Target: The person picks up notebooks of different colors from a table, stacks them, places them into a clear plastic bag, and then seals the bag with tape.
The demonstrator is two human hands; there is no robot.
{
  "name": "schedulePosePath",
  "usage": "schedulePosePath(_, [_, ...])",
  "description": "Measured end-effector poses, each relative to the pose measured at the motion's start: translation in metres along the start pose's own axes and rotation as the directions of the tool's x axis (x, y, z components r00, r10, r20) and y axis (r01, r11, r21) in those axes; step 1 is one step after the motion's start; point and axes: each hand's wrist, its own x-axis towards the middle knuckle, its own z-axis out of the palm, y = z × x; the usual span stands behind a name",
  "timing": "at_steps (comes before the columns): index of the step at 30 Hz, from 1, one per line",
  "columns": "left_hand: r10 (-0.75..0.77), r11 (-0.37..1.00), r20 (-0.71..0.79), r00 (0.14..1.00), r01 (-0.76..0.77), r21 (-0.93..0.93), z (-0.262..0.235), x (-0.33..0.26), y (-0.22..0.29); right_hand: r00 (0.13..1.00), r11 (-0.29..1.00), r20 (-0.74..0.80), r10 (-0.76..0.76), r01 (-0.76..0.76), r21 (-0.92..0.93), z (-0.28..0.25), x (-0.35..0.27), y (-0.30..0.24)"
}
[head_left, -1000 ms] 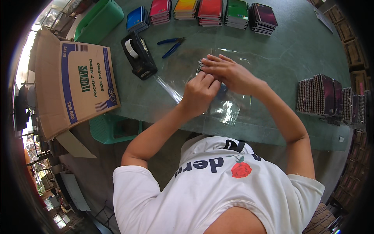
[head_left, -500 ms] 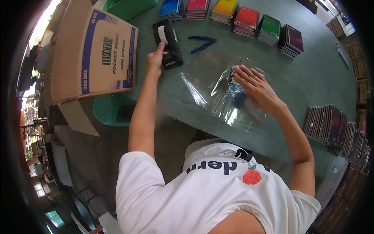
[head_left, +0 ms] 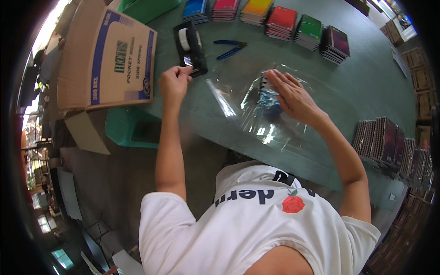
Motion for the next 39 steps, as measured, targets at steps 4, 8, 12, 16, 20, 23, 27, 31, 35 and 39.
schedulePosePath(4, [-0.069, 0.750, 0.421, 0.905, 0.325, -0.576, 0.062, -0.095, 0.060, 1.000, 0.998, 0.005, -0.007, 0.006, 0.056, -0.002, 0.002, -0.003])
schedulePosePath(8, [-0.015, 0.746, 0.404, 0.915, 0.279, -0.605, 0.126, -0.119, 0.062, 0.999, 0.991, -0.015, -0.036, 0.038, 0.129, -0.003, 0.000, -0.002])
schedulePosePath(12, [0.060, 0.935, 0.316, 0.947, 0.057, -0.350, 0.139, -0.115, 0.034, 0.994, 0.957, -0.105, 0.028, 0.003, 0.289, -0.012, 0.003, -0.002])
schedulePosePath(16, [0.111, 0.955, 0.248, 0.962, -0.034, -0.295, 0.136, -0.101, 0.011, 0.846, 0.820, 0.122, 0.519, -0.533, 0.209, -0.023, 0.019, 0.012])
schedulePosePath(20, [0.507, 0.818, 0.409, 0.759, -0.272, -0.507, 0.131, -0.058, 0.048, 0.855, 0.397, 0.292, 0.429, -0.469, 0.789, -0.001, 0.005, 0.048])
schedulePosePath(23, [0.474, 0.846, 0.606, 0.639, -0.141, -0.514, 0.140, -0.046, 0.065, 0.693, 0.262, 0.148, 0.706, -0.450, 0.854, 0.011, -0.035, 0.038])
schedulePosePath(27, [0.583, 0.808, 0.684, 0.439, -0.405, -0.428, 0.148, -0.073, 0.145, 0.660, -0.564, 0.451, 0.601, -0.050, 0.824, -0.025, -0.106, 0.011])
schedulePosePath(31, [0.933, 0.179, 0.357, -0.033, -0.821, -0.542, 0.177, -0.118, 0.263, 0.560, -0.186, -0.035, 0.828, 0.333, 0.925, -0.086, -0.176, -0.007])
schedulePosePath(35, [0.977, -0.204, -0.049, -0.206, -0.853, -0.481, 0.256, -0.184, 0.358, -0.106, 0.626, -0.669, 0.736, -0.269, 0.732, -0.176, -0.268, -0.013])
schedulePosePath(39, [0.966, -0.216, 0.011, -0.260, -0.825, -0.522, 0.339, -0.253, 0.374, -0.262, 0.532, -0.889, 0.376, -0.724, 0.438, -0.188, -0.340, -0.010])
